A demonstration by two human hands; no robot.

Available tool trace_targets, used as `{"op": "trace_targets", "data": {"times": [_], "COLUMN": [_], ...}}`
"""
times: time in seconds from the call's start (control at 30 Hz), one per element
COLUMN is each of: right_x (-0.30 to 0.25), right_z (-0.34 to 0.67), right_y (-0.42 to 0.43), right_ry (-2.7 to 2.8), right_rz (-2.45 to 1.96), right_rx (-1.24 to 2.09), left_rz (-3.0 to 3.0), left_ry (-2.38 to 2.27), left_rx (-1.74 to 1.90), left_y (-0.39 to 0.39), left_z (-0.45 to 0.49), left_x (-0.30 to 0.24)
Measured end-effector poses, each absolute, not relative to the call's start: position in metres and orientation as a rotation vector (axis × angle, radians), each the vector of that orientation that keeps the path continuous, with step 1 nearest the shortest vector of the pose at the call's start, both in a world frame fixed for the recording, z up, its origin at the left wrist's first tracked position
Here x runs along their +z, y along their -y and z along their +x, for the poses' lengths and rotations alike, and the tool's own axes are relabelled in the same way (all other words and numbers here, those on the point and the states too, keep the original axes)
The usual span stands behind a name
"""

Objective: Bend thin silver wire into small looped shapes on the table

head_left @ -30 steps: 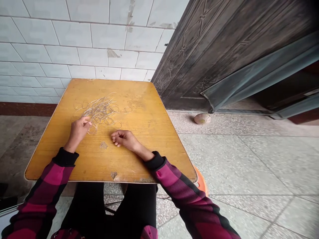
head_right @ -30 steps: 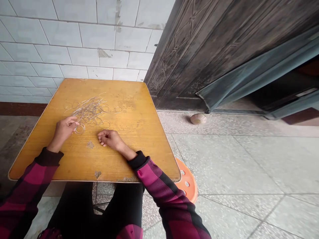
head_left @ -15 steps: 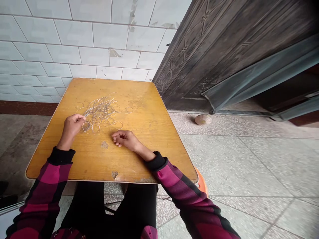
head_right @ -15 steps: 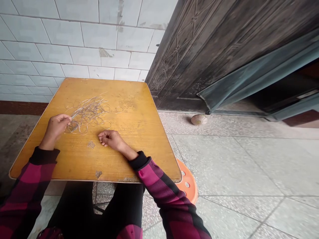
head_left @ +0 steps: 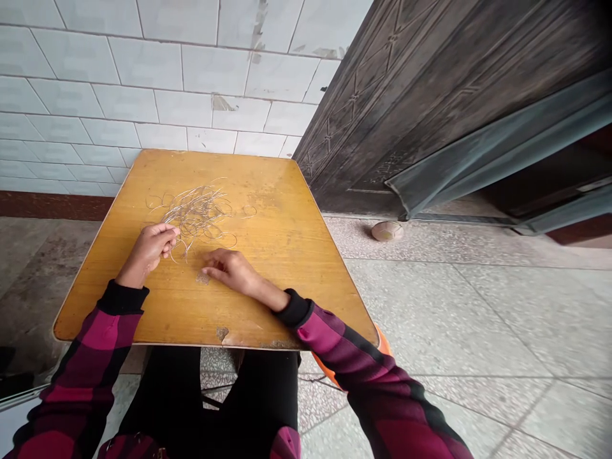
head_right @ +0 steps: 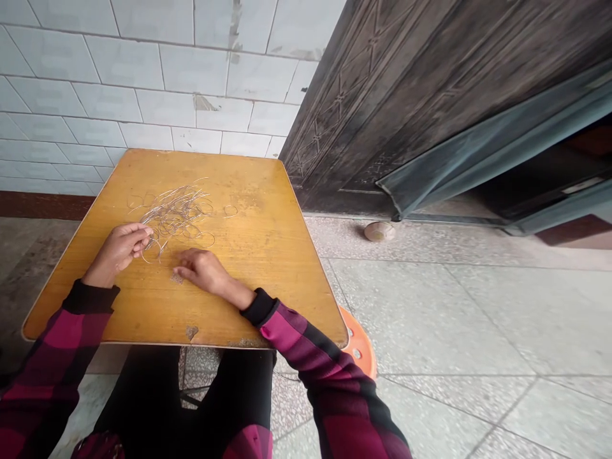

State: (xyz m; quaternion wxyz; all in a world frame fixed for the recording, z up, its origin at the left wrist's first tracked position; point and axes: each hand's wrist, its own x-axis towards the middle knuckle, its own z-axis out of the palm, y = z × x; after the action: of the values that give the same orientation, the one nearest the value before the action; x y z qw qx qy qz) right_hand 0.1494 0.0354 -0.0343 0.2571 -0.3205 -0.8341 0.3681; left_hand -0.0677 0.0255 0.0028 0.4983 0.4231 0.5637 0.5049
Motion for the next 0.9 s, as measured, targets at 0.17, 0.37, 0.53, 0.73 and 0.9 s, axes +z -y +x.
{"op": "trace_targets", "data": {"times": [0.17, 0.37, 0.53, 0.73, 0.9], "right_x": [-0.025, -0.022, -0.02, -0.026, -0.028], "right_z": [0.118, 0.115, 0.112, 0.106, 0.102], "right_y": [-0.03, -0.05, -0.068, -0.072, -0.076], "right_ry": [2.603, 2.471, 2.313, 1.966, 1.79], "right_rz": [-0.893, -0.994, -0.962, -0.807, -0.914], "right_rx": [0.603, 0.534, 0.793, 1.631, 1.517], "left_rz": [0.932, 1.007, 0.991, 1.056, 1.268], "left_ry": [-1.264, -1.265, -1.217, -1.189, -1.275], "left_rx": [1.204, 1.186, 1.175, 1.22, 1.228], "left_y": [-0.023, -0.02, -0.018, -0.019, -0.021], "left_z": [-0.063, -0.062, -0.06, -0.058, -0.055], "left_x": [0.003, 0.0, 0.001, -0.003, -0.012]}}
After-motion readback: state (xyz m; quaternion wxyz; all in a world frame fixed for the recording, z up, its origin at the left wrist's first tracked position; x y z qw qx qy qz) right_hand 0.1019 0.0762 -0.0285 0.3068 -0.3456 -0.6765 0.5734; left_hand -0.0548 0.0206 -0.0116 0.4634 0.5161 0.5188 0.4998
